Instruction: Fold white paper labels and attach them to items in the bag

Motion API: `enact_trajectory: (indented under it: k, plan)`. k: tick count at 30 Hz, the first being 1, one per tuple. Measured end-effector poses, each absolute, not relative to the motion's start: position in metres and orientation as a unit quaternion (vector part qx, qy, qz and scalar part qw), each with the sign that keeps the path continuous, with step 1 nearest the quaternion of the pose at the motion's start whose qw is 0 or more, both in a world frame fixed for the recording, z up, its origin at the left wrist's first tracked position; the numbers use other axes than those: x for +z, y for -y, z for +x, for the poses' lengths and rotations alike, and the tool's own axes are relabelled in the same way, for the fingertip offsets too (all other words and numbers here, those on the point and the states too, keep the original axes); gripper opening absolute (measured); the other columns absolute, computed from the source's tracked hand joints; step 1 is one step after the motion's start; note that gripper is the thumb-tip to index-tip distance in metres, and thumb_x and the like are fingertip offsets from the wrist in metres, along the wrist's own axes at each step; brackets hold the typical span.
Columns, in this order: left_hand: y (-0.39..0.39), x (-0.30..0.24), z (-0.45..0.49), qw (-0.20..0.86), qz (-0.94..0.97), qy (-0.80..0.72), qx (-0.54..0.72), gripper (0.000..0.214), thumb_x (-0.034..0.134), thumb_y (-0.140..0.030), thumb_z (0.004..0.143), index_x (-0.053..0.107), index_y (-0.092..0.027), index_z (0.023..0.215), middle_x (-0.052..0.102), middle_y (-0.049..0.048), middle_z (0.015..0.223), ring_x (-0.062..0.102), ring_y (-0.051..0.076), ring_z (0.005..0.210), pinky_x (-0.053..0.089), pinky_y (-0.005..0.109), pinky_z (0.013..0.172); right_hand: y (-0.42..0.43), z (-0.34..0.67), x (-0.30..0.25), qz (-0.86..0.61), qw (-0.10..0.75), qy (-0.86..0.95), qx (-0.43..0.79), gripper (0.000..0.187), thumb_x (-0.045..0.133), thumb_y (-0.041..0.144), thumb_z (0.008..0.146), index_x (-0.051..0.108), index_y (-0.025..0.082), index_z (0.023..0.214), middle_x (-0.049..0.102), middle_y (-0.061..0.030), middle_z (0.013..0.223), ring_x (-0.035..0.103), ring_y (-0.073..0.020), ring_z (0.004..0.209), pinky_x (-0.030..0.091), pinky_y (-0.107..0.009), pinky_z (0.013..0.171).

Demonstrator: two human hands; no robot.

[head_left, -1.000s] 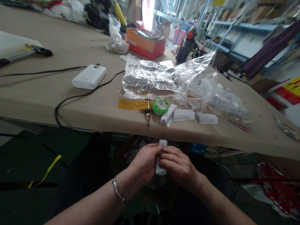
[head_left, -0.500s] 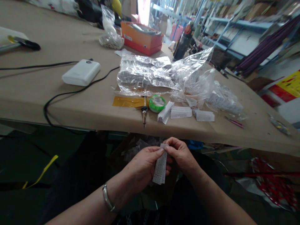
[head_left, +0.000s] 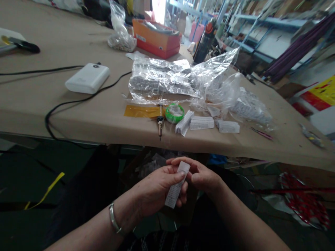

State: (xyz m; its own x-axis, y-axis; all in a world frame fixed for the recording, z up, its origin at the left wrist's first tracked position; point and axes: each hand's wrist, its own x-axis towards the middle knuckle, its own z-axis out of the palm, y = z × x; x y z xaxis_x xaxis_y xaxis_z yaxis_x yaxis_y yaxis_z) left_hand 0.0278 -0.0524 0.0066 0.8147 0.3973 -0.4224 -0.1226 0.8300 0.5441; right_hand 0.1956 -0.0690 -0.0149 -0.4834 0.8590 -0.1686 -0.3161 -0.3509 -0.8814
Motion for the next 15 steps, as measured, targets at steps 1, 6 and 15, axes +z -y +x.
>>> enact_trajectory:
  k: [1, 6, 15]
  plan:
    - [0.053, 0.006, 0.027, 0.917, 0.262, -0.268, 0.136, 0.02, 0.058, -0.035, 0.082, 0.059, -0.015, 0.082, 0.056, 0.0009, 0.063, 0.054, 0.01, 0.05, 0.042, 0.022, 0.049, 0.068, 0.196, -0.016, -0.305, 0.377, 0.419, 0.767, 0.059, 0.078, 0.041, 0.06, 0.06, 0.017, 0.111, 0.06, -0.0119, 0.118, 0.061, -0.0238, 0.101, 0.05, -0.034, 0.083]
    - [0.056, 0.001, 0.028, 0.912, 0.272, -0.278, 0.126, 0.021, 0.058, -0.035, 0.082, 0.057, -0.014, 0.077, 0.057, 0.0014, 0.063, 0.053, 0.01, 0.05, 0.04, 0.022, 0.05, 0.065, 0.191, -0.021, -0.281, 0.401, 0.377, 0.786, 0.027, 0.077, 0.031, 0.064, 0.06, 0.016, 0.079, 0.059, -0.0129, 0.121, 0.059, -0.0256, 0.108, 0.046, -0.039, 0.092]
    - [0.054, 0.003, 0.029, 0.896, 0.281, -0.304, 0.158, 0.024, 0.057, -0.035, 0.082, 0.057, -0.014, 0.071, 0.056, 0.0006, 0.059, 0.052, 0.009, 0.05, 0.037, 0.019, 0.048, 0.076, 0.191, -0.014, -0.426, 0.424, 0.526, 0.602, 0.048, 0.063, 0.041, 0.079, 0.051, 0.023, 0.121, 0.06, -0.0076, 0.114, 0.062, -0.02, 0.097, 0.051, -0.034, 0.083]
